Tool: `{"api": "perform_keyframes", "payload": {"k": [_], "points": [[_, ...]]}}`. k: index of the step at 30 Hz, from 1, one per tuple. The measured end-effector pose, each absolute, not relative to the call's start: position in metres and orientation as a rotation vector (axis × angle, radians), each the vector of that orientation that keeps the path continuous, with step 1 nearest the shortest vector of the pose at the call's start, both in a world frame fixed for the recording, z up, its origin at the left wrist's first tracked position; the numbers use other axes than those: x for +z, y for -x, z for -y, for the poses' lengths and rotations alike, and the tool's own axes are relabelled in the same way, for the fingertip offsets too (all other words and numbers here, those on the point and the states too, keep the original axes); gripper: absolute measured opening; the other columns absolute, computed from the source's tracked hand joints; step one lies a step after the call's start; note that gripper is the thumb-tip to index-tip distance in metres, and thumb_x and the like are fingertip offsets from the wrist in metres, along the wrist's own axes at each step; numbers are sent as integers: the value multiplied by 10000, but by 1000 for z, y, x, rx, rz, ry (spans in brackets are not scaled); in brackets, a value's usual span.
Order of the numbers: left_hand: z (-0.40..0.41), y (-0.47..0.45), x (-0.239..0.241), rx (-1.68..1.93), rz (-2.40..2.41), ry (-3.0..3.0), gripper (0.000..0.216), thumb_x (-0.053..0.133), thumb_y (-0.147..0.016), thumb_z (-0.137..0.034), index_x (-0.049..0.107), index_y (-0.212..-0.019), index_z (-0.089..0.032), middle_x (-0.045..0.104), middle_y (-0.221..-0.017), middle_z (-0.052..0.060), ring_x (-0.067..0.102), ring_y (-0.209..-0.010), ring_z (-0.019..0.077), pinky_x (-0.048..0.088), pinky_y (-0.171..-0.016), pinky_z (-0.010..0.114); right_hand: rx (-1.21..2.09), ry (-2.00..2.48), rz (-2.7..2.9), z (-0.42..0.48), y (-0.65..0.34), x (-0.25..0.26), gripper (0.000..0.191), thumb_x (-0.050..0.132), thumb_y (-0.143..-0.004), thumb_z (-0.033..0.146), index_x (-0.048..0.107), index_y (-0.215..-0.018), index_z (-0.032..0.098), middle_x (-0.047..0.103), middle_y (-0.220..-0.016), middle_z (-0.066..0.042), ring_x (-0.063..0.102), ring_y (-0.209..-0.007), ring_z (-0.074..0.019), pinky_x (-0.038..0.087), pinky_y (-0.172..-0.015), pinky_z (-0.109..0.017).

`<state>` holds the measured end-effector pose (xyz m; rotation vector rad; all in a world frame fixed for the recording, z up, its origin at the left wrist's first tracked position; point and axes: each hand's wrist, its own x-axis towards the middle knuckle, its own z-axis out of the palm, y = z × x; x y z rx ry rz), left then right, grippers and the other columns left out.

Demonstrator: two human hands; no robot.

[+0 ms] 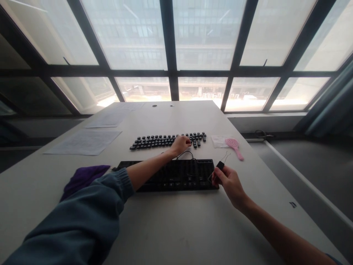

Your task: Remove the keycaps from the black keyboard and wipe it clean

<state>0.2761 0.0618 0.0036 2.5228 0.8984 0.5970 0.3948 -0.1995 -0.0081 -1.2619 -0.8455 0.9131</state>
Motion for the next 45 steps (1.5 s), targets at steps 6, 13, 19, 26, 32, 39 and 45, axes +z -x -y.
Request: {"api": "perform_keyframes", "payload": {"k": [6,13,19,26,32,39,45], "points": [[-61,-278,-2,503,-876,-2650,95,707,-779,-140,784,-833,-151,760,-832,61,697,-827,193,504,-851,268,945,1245,840,200,-394,-7,409,675,-857,524,598,-703,152,624,-629,-27,571,-521,-139,424,-490,-252],[-60,-283,-1,477,-918,-2771,96,667,-821,-146,762,-832,-136,739,-833,94,688,-823,224,514,-835,301,948,1258,849,200,-394,-8,397,665,-871,511,599,-712,154,622,-632,-25,577,-531,-144,433,-500,-259],[-60,-284,0,450,-884,-2858,84,668,-844,-156,744,-819,-131,709,-858,105,679,-839,232,515,-829,316,944,1263,854,200,-395,-7,384,656,-883,492,596,-723,148,633,-647,-30,578,-529,-139,429,-496,-254],[-61,-284,-2,472,-854,-2889,92,686,-854,-177,752,-822,-122,665,-917,110,661,-826,215,516,-836,323,964,1265,855,201,-393,-8,396,658,-878,503,593,-721,146,620,-626,-28,575,-522,-138,425,-493,-253],[-57,-281,6,539,-835,-2883,98,686,-865,-199,745,-872,-121,645,-926,105,642,-897,226,508,-873,338,945,1260,852,199,-396,-9,389,663,-872,501,597,-719,150,608,-632,-25,558,-532,-135,414,-487,-251],[11,-262,31,684,-524,-2745,218,543,-961,-236,729,-885,-151,653,-891,69,622,-823,176,490,-812,296,791,1291,938,196,-399,-20,350,685,-850,484,607,-744,160,570,-612,-9,496,-536,-130,391,-483,-254],[69,-233,25,503,-470,-2592,111,639,-908,-254,722,-946,-190,670,-920,48,622,-877,183,480,-795,273,706,1369,1028,196,-397,-29,332,659,-864,477,630,-778,157,578,-632,-15,508,-566,-145,412,-512,-265]]}}
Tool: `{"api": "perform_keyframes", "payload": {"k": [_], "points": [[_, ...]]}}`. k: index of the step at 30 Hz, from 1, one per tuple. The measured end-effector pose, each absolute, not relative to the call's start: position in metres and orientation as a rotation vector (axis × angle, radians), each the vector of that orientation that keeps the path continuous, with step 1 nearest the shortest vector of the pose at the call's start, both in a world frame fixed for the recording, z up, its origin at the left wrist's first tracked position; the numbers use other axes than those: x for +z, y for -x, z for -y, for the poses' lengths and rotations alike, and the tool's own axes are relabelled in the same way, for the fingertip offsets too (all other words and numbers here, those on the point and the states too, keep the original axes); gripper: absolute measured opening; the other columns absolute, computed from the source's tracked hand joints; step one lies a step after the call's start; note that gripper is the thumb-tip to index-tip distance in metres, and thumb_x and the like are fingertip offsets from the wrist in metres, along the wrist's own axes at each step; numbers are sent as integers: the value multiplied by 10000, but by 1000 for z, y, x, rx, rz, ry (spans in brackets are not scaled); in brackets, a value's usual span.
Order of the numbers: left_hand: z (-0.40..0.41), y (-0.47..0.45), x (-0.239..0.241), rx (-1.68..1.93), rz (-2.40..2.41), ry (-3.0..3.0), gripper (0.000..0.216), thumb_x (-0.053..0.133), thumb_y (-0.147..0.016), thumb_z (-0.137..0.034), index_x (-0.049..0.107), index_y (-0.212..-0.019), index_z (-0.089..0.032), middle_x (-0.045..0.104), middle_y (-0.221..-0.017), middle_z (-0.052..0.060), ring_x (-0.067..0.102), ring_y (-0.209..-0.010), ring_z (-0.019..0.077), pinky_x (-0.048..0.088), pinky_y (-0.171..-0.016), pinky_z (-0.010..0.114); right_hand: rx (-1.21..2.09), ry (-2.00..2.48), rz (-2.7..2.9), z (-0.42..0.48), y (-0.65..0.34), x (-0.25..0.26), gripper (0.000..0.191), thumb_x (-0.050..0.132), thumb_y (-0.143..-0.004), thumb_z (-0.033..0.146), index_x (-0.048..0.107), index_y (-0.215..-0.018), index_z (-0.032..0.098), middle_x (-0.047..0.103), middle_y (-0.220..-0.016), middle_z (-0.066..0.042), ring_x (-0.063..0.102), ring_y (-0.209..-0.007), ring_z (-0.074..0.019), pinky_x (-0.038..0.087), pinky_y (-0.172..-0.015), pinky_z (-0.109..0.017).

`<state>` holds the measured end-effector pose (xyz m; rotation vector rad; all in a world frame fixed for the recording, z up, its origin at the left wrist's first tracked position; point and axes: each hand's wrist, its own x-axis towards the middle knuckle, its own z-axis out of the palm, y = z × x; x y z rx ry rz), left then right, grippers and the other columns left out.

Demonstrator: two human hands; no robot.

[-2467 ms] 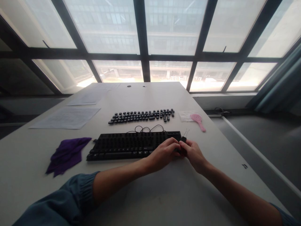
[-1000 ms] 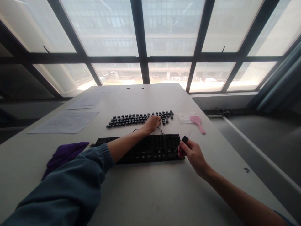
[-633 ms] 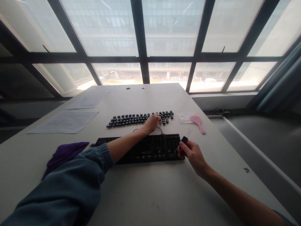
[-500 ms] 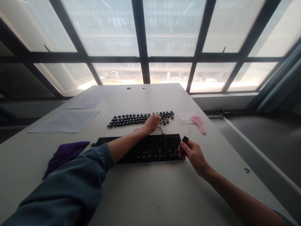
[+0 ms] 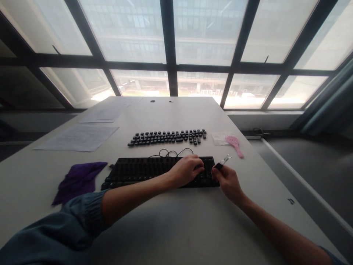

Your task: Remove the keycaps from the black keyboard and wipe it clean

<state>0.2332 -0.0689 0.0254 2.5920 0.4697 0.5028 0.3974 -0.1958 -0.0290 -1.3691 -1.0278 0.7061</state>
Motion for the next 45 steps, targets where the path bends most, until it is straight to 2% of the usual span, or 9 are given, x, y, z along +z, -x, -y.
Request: {"api": "perform_keyframes", "payload": {"k": [5,12,17,25,33,38,42,45], "points": [[82,-224,6,407,-500,-2571,194,741,-835,-346,732,-962,-200,665,-951,57,616,-940,214,487,-816,301,685,1383,1019,194,-396,-31,322,652,-873,471,634,-794,160,585,-624,-14,518,-563,-151,418,-511,-268],[82,-230,-4,448,-631,-2513,203,803,-768,-370,772,-918,-237,704,-911,42,621,-937,227,482,-833,327,687,1419,998,194,-395,-31,351,676,-849,507,645,-773,166,605,-628,-20,545,-567,-167,441,-529,-284],[86,-232,-5,465,-531,-2583,90,730,-850,-281,743,-884,-199,680,-906,49,614,-905,202,480,-825,306,675,1435,1001,195,-396,-32,348,672,-855,503,654,-778,164,622,-637,-24,545,-561,-163,433,-526,-281],[96,-232,-12,477,-477,-2770,89,623,-926,-223,623,-884,-145,604,-945,84,543,-940,223,477,-822,318,661,1452,989,195,-396,-34,354,671,-853,514,651,-783,168,636,-653,-29,552,-567,-168,445,-526,-287],[92,-231,-8,563,-512,-2537,86,653,-912,-231,651,-970,-166,637,-977,76,581,-985,217,491,-879,329,638,1473,990,195,-393,-31,373,670,-848,535,649,-776,170,631,-648,-34,560,-574,-177,449,-520,-288],[60,-226,23,658,-540,-2485,125,697,-880,-282,734,-953,-187,685,-948,68,626,-910,202,499,-846,311,671,1457,973,194,-393,-28,418,673,-826,581,650,-765,169,631,-639,-36,562,-567,-179,452,-516,-290],[1,-233,40,735,-747,-2529,111,731,-836,-239,771,-920,-177,727,-902,51,640,-772,167,498,-791,284,700,1445,965,193,-393,-28,448,683,-806,607,654,-755,163,630,-635,-39,561,-568,-178,450,-520,-289],[-39,-246,35,657,-895,-2640,116,735,-829,-271,783,-899,-191,747,-878,54,662,-816,195,492,-811,296,713,1427,957,193,-394,-28,445,687,-806,601,652,-757,160,631,-641,-42,561,-573,-177,451,-518,-287]]}}
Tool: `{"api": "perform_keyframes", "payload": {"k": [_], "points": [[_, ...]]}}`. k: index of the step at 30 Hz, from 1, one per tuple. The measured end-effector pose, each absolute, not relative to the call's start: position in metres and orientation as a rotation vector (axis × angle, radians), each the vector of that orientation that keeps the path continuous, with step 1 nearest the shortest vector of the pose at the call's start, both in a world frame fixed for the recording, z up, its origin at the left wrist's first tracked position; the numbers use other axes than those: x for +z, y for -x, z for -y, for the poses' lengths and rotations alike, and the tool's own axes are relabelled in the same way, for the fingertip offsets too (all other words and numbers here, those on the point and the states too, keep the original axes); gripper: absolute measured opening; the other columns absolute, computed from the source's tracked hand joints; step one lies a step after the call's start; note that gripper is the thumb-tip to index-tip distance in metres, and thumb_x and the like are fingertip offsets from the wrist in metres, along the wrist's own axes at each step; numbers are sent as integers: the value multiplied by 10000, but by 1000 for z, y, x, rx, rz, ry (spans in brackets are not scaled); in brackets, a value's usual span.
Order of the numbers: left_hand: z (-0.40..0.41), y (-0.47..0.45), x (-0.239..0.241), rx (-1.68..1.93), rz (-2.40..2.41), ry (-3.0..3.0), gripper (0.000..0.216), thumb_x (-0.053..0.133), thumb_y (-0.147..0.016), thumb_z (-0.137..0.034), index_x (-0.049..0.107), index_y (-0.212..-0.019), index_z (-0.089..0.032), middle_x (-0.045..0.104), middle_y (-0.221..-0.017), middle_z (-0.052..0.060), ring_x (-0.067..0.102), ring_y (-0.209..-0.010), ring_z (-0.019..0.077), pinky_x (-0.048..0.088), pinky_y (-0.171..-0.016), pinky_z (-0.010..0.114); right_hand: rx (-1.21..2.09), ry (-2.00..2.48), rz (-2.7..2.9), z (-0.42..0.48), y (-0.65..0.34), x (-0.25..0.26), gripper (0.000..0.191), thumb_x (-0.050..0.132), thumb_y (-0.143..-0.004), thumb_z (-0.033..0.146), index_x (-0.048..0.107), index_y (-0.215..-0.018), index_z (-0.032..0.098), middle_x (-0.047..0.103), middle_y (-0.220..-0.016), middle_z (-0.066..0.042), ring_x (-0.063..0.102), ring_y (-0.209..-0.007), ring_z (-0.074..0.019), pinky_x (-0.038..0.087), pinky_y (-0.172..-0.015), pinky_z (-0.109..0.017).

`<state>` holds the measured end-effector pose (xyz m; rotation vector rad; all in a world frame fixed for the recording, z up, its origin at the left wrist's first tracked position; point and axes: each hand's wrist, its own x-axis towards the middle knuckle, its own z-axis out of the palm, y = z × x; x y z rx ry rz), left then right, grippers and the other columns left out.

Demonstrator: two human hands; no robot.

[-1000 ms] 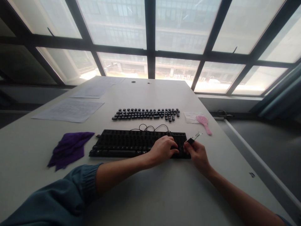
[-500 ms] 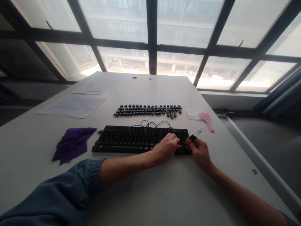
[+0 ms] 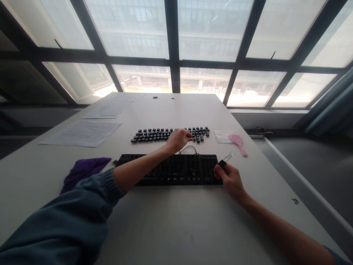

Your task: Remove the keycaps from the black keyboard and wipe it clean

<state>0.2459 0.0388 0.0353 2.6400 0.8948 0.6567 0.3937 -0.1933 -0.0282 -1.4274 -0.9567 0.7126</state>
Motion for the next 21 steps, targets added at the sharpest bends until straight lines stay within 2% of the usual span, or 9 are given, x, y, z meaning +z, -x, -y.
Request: {"api": "perform_keyframes", "payload": {"k": [4,11,21], "points": [[-61,-260,21,519,-1010,-2792,124,725,-830,-314,787,-882,-220,749,-886,63,659,-868,223,491,-805,315,720,1415,951,193,-394,-28,447,687,-805,604,648,-748,162,631,-634,-40,560,-561,-175,451,-512,-287],[-66,-263,10,484,-984,-2866,137,703,-839,-316,796,-876,-221,715,-956,88,603,-985,250,467,-895,346,752,1406,942,193,-396,-30,454,687,-801,611,643,-742,163,633,-650,-47,566,-572,-182,451,-514,-287],[-68,-262,6,487,-933,-2932,163,667,-874,-313,787,-841,-207,678,-940,82,578,-966,241,458,-863,327,752,1396,953,193,-396,-30,407,675,-838,557,646,-751,161,627,-654,-39,559,-571,-172,446,-523,-283]]}}
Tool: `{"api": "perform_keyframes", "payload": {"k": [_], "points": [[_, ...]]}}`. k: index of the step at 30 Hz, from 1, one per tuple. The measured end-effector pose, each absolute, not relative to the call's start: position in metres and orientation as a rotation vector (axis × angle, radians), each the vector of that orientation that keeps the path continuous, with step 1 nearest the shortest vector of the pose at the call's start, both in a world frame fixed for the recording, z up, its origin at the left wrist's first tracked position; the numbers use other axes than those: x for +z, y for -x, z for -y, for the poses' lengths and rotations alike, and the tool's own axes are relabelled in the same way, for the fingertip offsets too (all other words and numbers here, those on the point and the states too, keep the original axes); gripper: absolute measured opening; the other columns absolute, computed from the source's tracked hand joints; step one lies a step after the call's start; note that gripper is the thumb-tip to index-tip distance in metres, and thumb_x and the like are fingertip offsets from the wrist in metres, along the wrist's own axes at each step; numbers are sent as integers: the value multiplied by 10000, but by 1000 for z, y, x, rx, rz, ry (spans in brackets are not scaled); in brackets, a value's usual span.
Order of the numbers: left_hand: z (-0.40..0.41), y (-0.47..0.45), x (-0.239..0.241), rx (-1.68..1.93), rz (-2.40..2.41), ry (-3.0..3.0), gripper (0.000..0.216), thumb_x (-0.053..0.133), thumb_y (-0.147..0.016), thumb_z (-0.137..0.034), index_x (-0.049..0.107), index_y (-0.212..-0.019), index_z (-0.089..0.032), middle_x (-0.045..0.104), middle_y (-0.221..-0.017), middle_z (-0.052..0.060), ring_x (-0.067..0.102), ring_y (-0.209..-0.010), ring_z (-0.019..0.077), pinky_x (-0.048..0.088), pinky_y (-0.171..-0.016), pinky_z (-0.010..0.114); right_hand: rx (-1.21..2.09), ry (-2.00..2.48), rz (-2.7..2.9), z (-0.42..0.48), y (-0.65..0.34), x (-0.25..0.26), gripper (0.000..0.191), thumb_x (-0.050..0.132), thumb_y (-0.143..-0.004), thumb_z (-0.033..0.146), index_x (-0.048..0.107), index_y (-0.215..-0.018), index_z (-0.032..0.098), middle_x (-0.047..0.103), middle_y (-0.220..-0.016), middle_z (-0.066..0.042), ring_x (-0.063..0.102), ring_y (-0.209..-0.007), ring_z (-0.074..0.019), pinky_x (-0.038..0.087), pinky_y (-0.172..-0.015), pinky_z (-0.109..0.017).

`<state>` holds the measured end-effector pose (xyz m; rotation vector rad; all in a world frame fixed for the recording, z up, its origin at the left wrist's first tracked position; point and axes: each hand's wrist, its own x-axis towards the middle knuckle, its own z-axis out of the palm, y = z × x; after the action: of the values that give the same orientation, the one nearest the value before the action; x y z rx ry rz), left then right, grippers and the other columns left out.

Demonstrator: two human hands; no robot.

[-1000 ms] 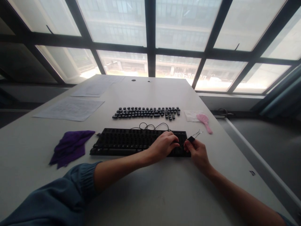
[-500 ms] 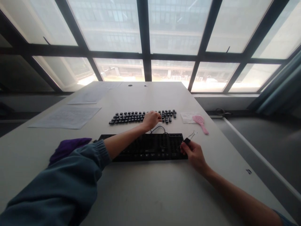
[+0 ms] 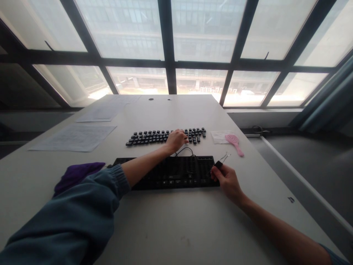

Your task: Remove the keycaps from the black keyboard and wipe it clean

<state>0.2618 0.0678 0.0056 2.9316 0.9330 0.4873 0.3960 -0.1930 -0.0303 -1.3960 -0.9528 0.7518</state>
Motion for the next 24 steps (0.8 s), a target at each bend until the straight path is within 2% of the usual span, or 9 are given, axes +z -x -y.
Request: {"api": "perform_keyframes", "payload": {"k": [5,10,13,17,24], "points": [[-56,-258,16,599,-890,-2905,236,618,-921,-365,784,-875,-203,671,-912,81,579,-955,239,460,-847,324,755,1388,962,193,-396,-31,391,681,-840,541,648,-760,159,621,-651,-33,549,-577,-166,428,-516,-273],[-1,-247,35,663,-641,-2772,289,537,-975,-359,749,-902,-175,668,-893,70,598,-890,204,458,-837,315,745,1369,967,192,-397,-33,353,679,-857,495,648,-774,154,614,-648,-26,533,-566,-150,413,-511,-263],[46,-238,36,580,-490,-2731,236,565,-964,-349,707,-910,-169,657,-865,59,591,-839,193,463,-778,305,734,1362,927,191,-396,-32,356,685,-848,495,642,-753,155,606,-627,-18,526,-548,-141,418,-509,-258],[90,-231,20,459,-317,-2728,165,643,-922,-334,691,-907,-176,637,-911,57,579,-898,196,473,-789,293,695,1365,893,191,-394,-28,369,691,-837,502,641,-726,154,607,-609,-19,527,-534,-140,431,-506,-257],[101,-230,-1,439,-276,-2816,143,695,-885,-299,680,-949,-172,600,-967,64,547,-935,205,499,-801,302,657,1390,876,191,-393,-29,378,672,-852,500,631,-716,150,609,-601,-22,525,-518,-136,437,-501,-255]]}}
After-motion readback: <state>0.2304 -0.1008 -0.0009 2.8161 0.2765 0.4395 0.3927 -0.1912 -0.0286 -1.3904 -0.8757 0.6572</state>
